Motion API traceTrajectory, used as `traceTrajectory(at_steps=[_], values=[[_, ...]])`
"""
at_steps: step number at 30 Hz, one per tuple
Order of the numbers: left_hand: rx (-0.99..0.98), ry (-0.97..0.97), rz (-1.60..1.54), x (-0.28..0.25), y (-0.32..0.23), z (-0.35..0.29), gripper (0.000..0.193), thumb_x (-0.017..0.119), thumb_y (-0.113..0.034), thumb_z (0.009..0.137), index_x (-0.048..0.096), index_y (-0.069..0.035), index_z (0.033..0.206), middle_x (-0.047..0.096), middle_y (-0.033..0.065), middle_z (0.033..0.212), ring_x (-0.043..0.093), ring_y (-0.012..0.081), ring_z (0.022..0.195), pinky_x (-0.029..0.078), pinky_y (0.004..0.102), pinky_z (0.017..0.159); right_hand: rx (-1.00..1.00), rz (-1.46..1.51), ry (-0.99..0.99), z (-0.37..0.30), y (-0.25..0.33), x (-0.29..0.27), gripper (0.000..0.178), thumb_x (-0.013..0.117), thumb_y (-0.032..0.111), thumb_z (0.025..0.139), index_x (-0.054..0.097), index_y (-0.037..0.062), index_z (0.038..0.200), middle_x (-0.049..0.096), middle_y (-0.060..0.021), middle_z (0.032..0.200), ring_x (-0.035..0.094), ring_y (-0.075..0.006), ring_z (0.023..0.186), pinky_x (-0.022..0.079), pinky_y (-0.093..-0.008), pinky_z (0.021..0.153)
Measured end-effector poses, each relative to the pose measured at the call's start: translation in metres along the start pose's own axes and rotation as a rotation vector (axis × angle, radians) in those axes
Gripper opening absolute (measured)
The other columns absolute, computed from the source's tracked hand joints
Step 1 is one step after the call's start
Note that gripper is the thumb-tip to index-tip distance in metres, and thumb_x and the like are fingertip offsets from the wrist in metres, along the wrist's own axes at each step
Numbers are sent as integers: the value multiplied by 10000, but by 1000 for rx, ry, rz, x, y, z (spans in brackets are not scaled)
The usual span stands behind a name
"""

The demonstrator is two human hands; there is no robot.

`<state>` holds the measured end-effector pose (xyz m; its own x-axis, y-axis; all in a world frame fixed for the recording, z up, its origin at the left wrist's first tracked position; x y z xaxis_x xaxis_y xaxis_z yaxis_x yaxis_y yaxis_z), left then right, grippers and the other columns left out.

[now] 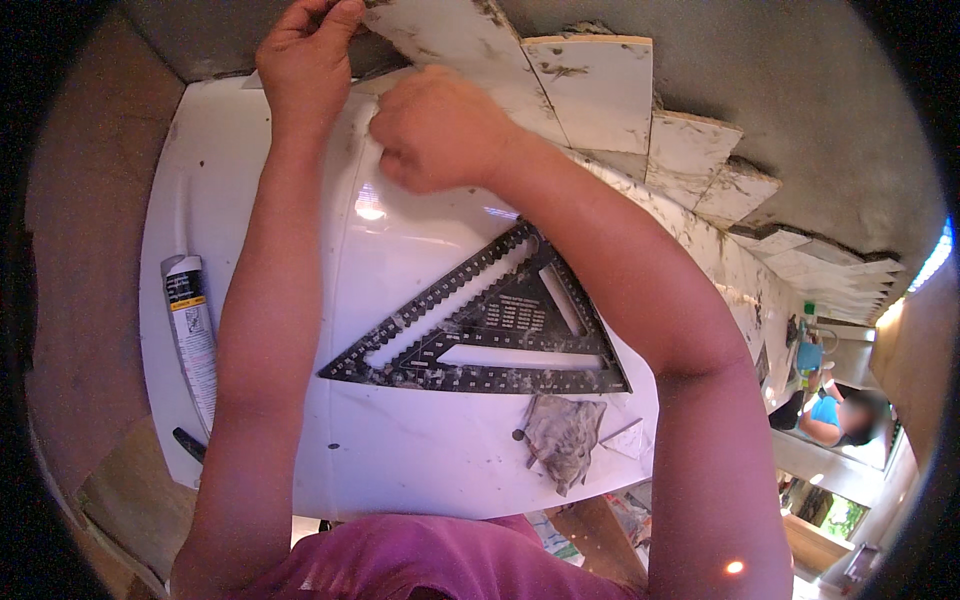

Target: The person mixes cement on the floor using a trowel and a flat board, then moves to a table to arrange rectangular tiles in a pattern using a triangular ruler.

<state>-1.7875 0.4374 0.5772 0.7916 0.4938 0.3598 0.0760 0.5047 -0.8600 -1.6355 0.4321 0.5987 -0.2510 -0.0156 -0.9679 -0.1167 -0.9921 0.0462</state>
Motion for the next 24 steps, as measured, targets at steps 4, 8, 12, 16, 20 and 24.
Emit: traceTrajectory(at_steps=[4,8,12,16,20,24], values=[[-10,21,-43,-1,2,1,67,643,-13,944,696,7,979,662,-12,835,580,71,749,491,227,692,58,8,4,-5,1,11,137,653,197,677,578,84,661,564,-81,702,595,-322,758,469,-455,710],[-25,12,-77,0,3,0,73,638,-19,950,699,8,980,662,-13,831,579,71,752,488,227,693,98,-9,-133,-5,-11,10,136,639,176,678,551,75,653,546,-86,698,576,-329,744,457,-452,694],[-8,10,-4,-2,-2,-1,74,637,-24,951,697,9,980,659,-13,829,573,70,746,483,226,693,89,-51,-23,-5,1,12,147,654,211,694,593,77,679,581,-92,719,600,-329,760,467,-454,710],[-48,11,-25,2,-4,-1,72,633,-23,951,697,3,972,649,-20,821,563,67,741,476,223,692,83,-119,4,-7,-1,12,188,676,270,721,668,82,707,637,-92,725,643,-329,774,487,-466,726],[-25,6,-16,-2,-1,1,76,624,-8,945,698,-4,961,634,-33,808,551,59,738,463,218,681,56,-69,53,-3,9,18,189,683,276,723,681,87,717,644,-86,735,644,-324,770,487,-455,744],[-33,21,-17,0,-1,2,81,620,2,940,699,-4,954,625,-40,801,543,54,733,452,213,672,140,-109,78,-12,-3,20,186,691,279,724,675,94,718,644,-79,747,650,-303,800,485,-445,752]])
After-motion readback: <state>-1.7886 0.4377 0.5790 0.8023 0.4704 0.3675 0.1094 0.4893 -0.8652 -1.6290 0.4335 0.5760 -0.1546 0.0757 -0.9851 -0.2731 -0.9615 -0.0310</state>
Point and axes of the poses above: each hand's wrist, its own z-axis towards the middle knuckle, its own x-axis out of the palm, y = z × x, the point moved 2 cm from there along z, towards the middle knuckle
